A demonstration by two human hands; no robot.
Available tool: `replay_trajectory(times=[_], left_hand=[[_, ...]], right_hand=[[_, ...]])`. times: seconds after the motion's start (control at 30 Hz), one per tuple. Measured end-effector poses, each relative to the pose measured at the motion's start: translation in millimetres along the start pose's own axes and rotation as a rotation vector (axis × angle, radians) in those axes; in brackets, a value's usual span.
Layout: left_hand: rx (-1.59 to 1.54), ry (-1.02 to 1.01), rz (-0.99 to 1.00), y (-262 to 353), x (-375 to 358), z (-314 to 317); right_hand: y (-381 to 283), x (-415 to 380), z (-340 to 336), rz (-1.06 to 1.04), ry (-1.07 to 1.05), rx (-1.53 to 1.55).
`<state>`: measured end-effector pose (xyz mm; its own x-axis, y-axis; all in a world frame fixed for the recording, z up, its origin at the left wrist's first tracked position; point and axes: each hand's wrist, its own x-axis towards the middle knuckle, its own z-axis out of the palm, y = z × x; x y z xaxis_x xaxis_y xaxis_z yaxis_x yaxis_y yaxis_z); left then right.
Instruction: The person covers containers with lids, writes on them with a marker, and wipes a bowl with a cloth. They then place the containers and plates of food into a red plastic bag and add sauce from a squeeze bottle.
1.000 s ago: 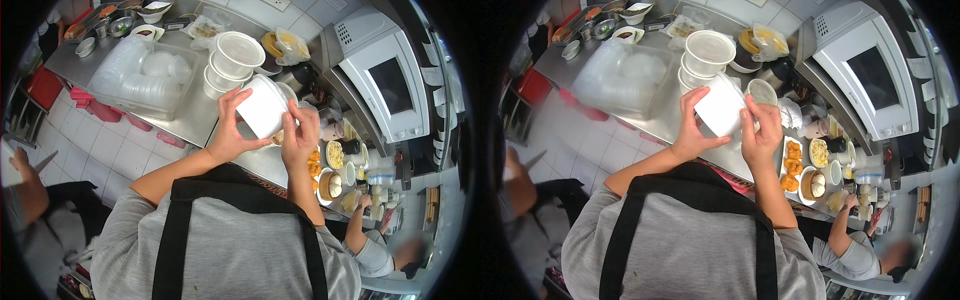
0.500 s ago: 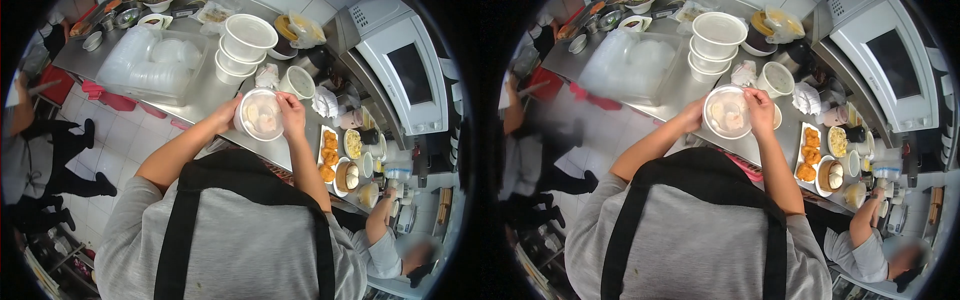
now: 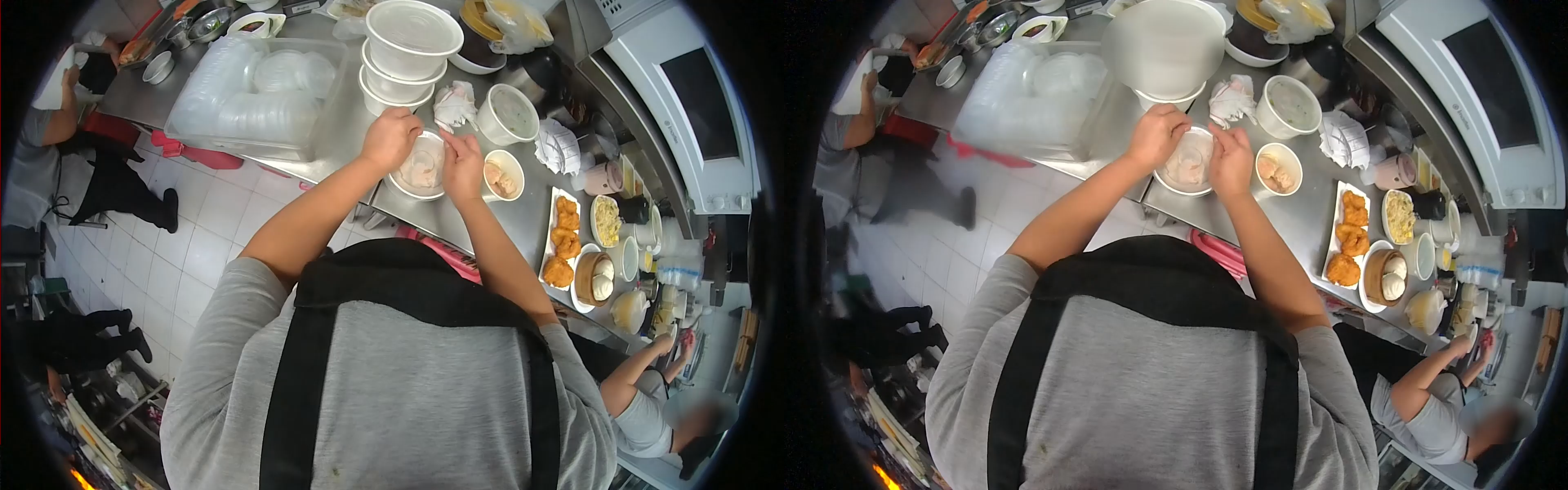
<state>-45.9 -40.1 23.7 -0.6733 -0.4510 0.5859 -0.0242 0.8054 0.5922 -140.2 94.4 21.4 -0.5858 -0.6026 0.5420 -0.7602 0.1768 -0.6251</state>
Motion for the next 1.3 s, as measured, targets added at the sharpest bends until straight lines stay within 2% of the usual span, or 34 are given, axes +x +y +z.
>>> replay_trajectory(times=[0.1,0.37,0.6,0.67,0.77,0.8,0.87,1.0,1.1,1.17,1.2,1.27,1.3], left_hand=[[0.075,-0.017,0.132,-0.1,1.7,-1.1],[0.135,-0.201,0.206,-2.0,8.0,-6.5],[0.232,-0.323,0.163,1.7,4.4,1.1],[0.228,-0.278,0.150,-3.1,2.5,5.5],[-0.098,-0.311,-0.034,-2.7,1.1,-3.9],[-0.093,-0.344,-0.011,-2.5,2.6,-4.8],[-0.083,-0.416,0.039,-2.2,7.7,-7.4],[0.137,-0.467,0.042,10.4,10.8,-0.9],[0.246,-0.425,0.065,18.0,9.8,3.0],[0.253,-0.348,0.020,19.7,6.1,4.2],[0.218,-0.407,-0.092,12.6,8.9,4.5],[0.143,-0.522,-0.315,-7.1,18.5,3.6],[0.134,-0.546,-0.313,-7.9,18.6,2.3]], right_hand=[[-0.7,2.3,-2.1,-0.176,0.033,-0.151],[-4.3,4.0,-4.5,-0.206,-0.043,-0.224],[-0.6,4.4,-1.1,-0.229,-0.117,-0.284],[4.5,-1.6,-0.3,-0.132,-0.118,-0.157],[5.5,4.2,-7.0,0.051,-0.182,0.022],[4.7,4.8,-9.8,0.123,-0.223,0.080],[7.7,7.1,-8.2,-0.012,-0.229,-0.056],[1.3,10.5,-7.2,-0.274,-0.225,-0.362],[4.5,11.0,-6.8,-0.253,-0.263,-0.405],[5.5,11.1,-13.5,-0.091,-0.236,-0.231],[6.0,12.2,-16.9,-0.013,-0.222,-0.143],[10.7,13.7,-22.4,0.263,-0.375,-0.010],[12.9,12.5,-23.2,0.404,-0.452,0.058]])
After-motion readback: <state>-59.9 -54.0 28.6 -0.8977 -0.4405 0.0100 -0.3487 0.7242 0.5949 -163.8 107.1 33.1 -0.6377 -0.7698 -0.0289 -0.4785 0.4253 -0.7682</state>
